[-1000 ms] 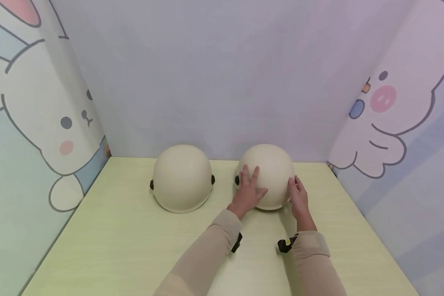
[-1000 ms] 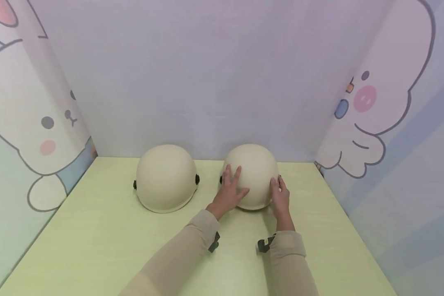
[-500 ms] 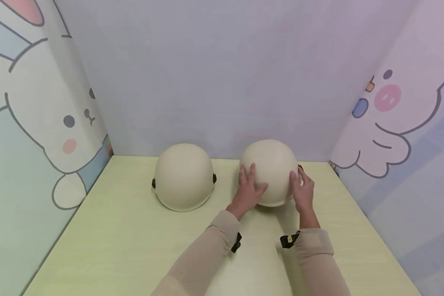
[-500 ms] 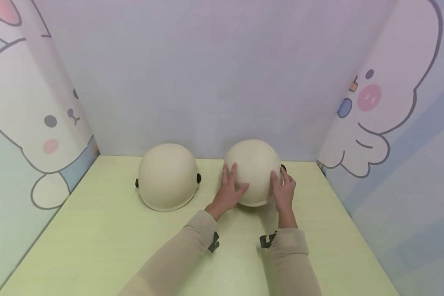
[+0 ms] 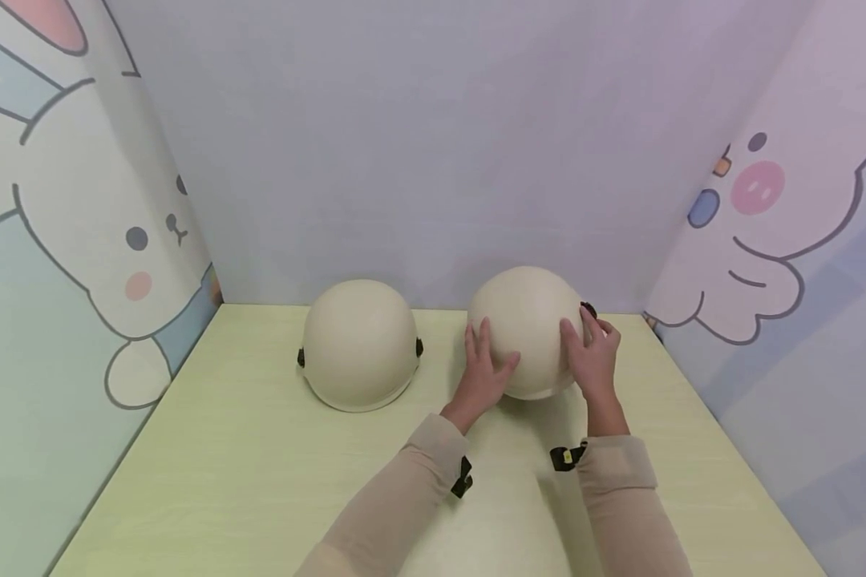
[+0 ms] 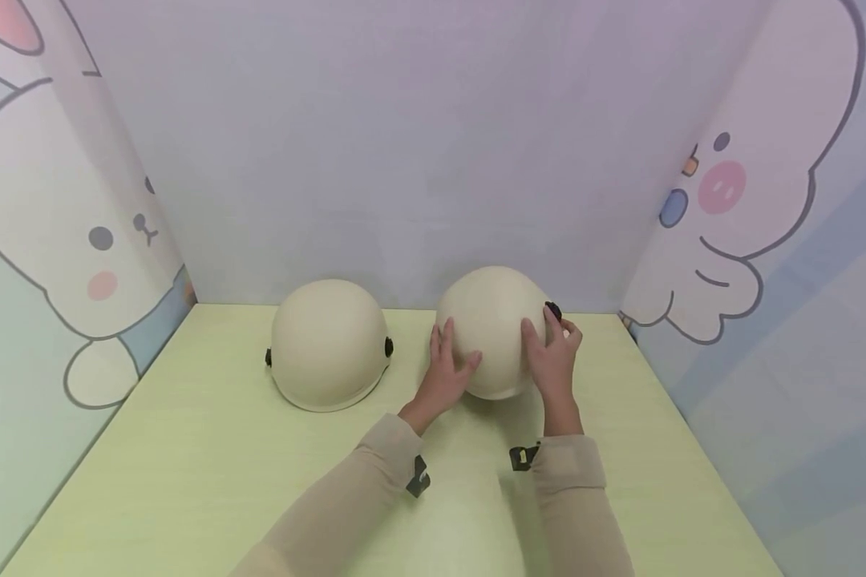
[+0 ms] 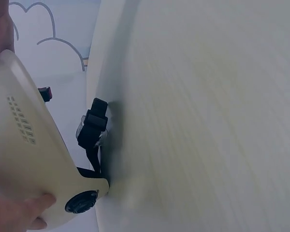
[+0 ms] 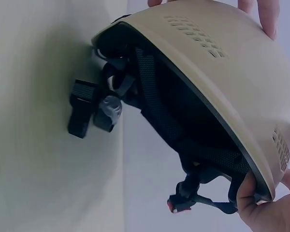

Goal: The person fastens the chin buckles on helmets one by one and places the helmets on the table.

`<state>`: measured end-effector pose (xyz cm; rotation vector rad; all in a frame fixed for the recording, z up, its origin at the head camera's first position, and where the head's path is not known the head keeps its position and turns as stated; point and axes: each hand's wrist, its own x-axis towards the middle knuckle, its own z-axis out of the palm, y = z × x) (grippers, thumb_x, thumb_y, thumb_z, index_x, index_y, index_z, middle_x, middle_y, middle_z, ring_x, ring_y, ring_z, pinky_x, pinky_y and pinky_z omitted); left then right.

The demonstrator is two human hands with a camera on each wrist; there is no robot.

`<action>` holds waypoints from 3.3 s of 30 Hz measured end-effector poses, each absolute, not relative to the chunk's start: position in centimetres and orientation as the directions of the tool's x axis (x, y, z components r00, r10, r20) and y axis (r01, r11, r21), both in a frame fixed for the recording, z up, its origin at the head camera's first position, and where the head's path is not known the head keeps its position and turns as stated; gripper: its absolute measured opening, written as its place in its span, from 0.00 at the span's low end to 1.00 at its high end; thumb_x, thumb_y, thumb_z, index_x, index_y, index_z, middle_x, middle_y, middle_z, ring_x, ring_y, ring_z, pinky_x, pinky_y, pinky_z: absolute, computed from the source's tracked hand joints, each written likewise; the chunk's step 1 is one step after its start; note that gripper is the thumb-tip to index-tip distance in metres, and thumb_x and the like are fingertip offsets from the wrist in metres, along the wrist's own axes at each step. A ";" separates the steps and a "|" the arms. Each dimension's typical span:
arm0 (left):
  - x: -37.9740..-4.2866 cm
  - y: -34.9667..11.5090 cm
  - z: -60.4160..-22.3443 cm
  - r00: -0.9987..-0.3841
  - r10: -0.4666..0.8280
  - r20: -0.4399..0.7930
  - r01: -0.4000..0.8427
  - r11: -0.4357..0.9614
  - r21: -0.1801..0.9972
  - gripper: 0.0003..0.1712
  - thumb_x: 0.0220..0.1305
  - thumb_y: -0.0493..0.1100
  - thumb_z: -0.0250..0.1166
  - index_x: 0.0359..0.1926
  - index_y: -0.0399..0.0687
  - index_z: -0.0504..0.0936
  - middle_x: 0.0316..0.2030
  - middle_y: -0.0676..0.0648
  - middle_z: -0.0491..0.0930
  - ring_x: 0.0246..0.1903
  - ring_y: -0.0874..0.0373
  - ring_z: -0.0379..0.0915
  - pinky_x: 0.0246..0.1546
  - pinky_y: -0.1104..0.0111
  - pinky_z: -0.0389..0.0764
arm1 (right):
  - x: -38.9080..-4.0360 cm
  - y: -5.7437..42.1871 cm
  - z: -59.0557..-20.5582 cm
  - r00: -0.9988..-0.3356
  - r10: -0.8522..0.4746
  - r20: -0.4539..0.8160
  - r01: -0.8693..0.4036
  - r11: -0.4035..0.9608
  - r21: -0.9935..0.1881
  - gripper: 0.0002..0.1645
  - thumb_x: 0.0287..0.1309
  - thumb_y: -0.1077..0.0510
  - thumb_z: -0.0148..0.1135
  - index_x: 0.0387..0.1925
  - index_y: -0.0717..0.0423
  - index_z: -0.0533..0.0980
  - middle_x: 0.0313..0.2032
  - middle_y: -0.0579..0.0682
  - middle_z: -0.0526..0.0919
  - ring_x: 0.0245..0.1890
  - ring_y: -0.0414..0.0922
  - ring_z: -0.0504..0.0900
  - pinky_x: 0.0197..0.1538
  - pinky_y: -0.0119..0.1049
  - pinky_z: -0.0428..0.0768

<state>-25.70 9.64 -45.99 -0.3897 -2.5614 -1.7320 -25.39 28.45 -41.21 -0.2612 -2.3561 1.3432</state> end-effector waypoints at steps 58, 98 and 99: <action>-23.6 9.2 -47.3 -0.991 0.078 0.109 0.114 0.074 0.991 0.44 0.73 0.61 0.49 0.77 0.47 0.41 0.74 0.39 0.44 0.71 0.42 0.44 0.66 0.47 0.50 | -24.8 22.2 -37.5 -0.893 0.053 0.447 -0.236 0.791 -0.565 0.35 0.63 0.51 0.65 0.66 0.65 0.68 0.69 0.60 0.53 0.59 0.66 0.67 0.56 0.60 0.69; -26.4 5.1 -41.8 -0.892 0.332 0.308 0.449 0.558 0.698 0.49 0.64 0.79 0.32 0.78 0.64 0.34 0.76 0.48 0.30 0.72 0.47 0.20 0.67 0.44 0.37 | -23.0 25.9 -40.2 -0.903 0.130 0.408 -0.217 0.683 -0.697 0.32 0.73 0.52 0.50 0.71 0.61 0.60 0.70 0.61 0.53 0.42 0.56 0.79 0.38 0.49 0.75; -26.4 5.1 -41.6 -0.887 0.337 0.317 0.459 0.562 0.688 0.49 0.64 0.79 0.32 0.78 0.64 0.34 0.76 0.48 0.32 0.72 0.46 0.21 0.67 0.44 0.36 | -23.0 26.2 -40.4 -0.907 0.135 0.399 -0.206 0.685 -0.699 0.32 0.73 0.52 0.50 0.71 0.62 0.60 0.70 0.61 0.53 0.42 0.56 0.78 0.38 0.49 0.75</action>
